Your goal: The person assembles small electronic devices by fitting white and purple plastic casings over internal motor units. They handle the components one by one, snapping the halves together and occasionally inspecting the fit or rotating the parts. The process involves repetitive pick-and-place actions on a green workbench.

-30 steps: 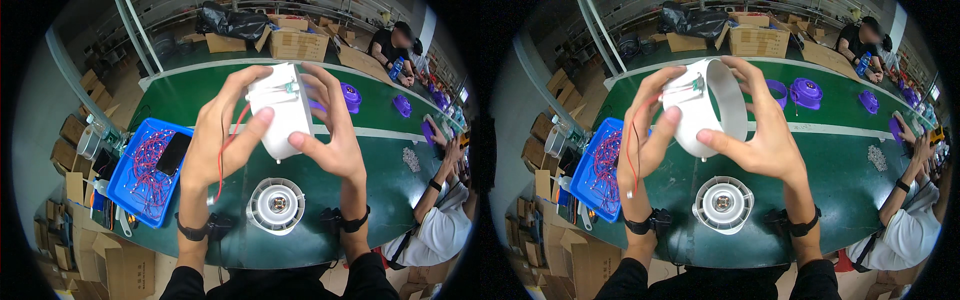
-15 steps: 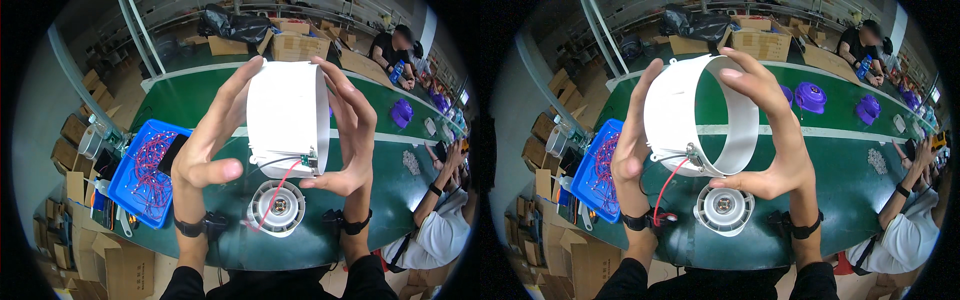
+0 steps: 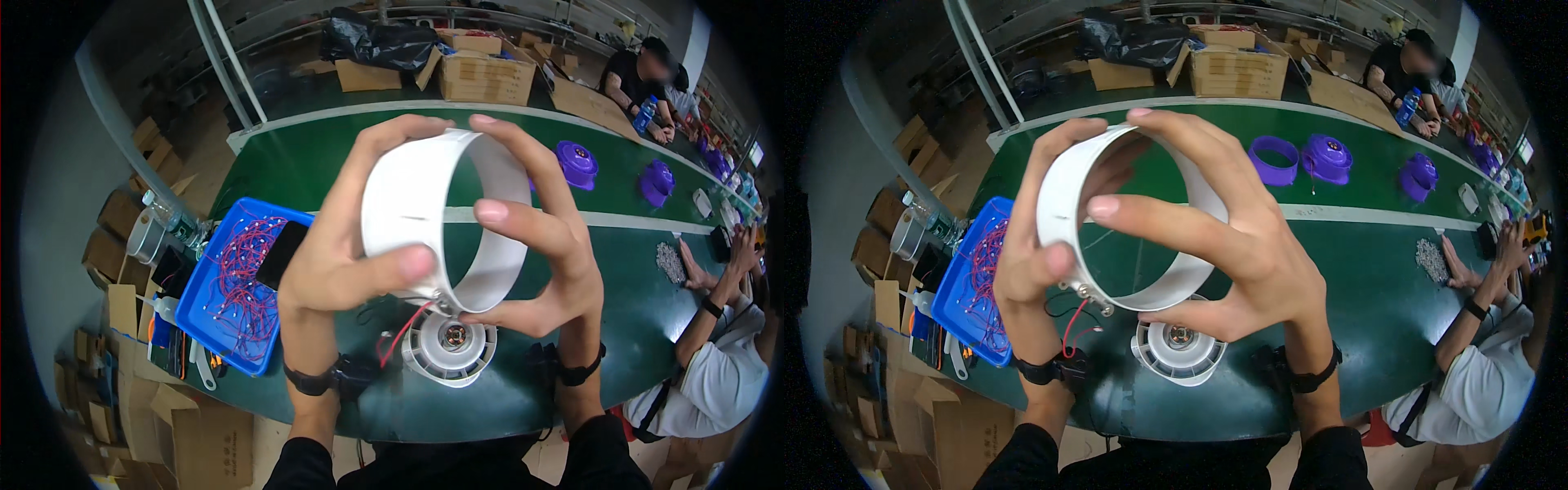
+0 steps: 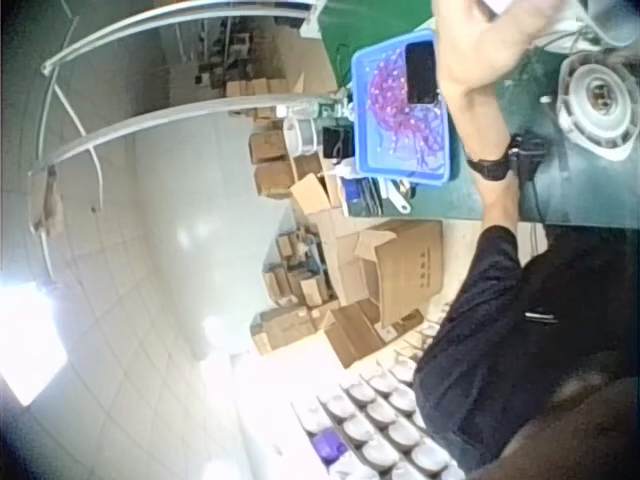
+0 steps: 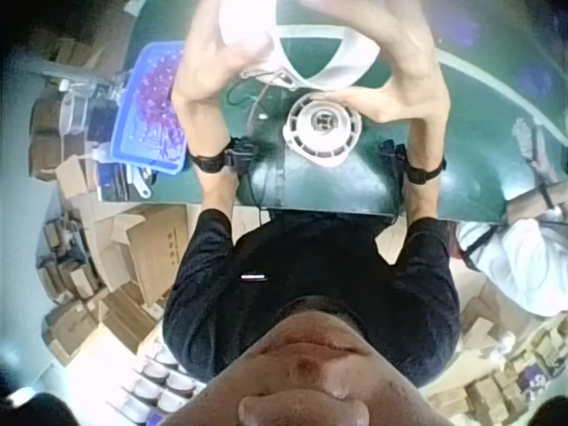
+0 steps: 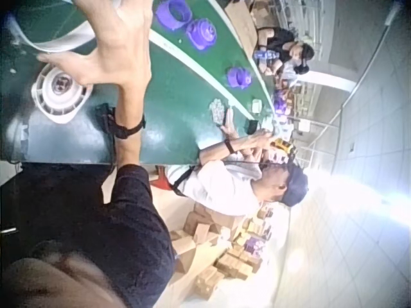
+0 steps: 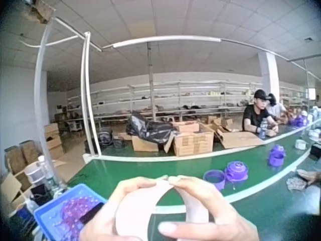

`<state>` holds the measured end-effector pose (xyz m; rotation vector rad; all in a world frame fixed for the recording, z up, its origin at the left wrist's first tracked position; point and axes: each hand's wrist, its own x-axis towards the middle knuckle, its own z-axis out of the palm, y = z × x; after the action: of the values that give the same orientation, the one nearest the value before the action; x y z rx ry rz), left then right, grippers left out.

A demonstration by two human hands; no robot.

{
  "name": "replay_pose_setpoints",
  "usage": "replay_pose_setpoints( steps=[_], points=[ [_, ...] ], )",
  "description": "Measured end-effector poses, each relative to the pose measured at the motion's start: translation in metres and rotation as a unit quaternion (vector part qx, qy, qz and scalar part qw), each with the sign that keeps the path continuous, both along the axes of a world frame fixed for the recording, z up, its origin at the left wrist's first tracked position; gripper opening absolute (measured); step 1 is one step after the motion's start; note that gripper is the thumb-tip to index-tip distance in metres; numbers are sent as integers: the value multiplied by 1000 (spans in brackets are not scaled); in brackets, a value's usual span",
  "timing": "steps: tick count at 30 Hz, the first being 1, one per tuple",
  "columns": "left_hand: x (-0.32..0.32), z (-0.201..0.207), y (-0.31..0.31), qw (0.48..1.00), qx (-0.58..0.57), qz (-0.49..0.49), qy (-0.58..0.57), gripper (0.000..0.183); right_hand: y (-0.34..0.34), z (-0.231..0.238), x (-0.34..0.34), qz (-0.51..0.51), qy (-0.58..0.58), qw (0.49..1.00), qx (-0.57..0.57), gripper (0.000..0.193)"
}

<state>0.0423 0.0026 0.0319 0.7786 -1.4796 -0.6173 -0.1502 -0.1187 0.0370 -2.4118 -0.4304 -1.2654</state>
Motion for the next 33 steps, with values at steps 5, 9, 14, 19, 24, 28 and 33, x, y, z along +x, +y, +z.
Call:
replay_pose_setpoints(
  steps=[5,9,14,19,24,28,33],
  points=[
    [15,10,4,993,49,109,4,37,6,3,4,9,54,998,-14,81],
    [34,7,3,960,-17,274,-47,28,-5,-11,11,-41,125,991,15,87],
    [41,21,29,939,-66,335,-46,24,-75,-62,54,-260,278,921,81,89],
    [44,19,27,939,-93,327,-46,24,-177,-144,130,-360,356,849,151,102],
    [60,17,33,916,-89,372,-121,31,-150,-140,196,-248,292,899,210,106],
    [66,16,36,921,-116,367,-52,29,-81,-90,170,-38,398,911,104,88],
    [76,12,33,924,-132,358,-20,28,24,-66,38,-41,601,791,-107,104]
  ],
)
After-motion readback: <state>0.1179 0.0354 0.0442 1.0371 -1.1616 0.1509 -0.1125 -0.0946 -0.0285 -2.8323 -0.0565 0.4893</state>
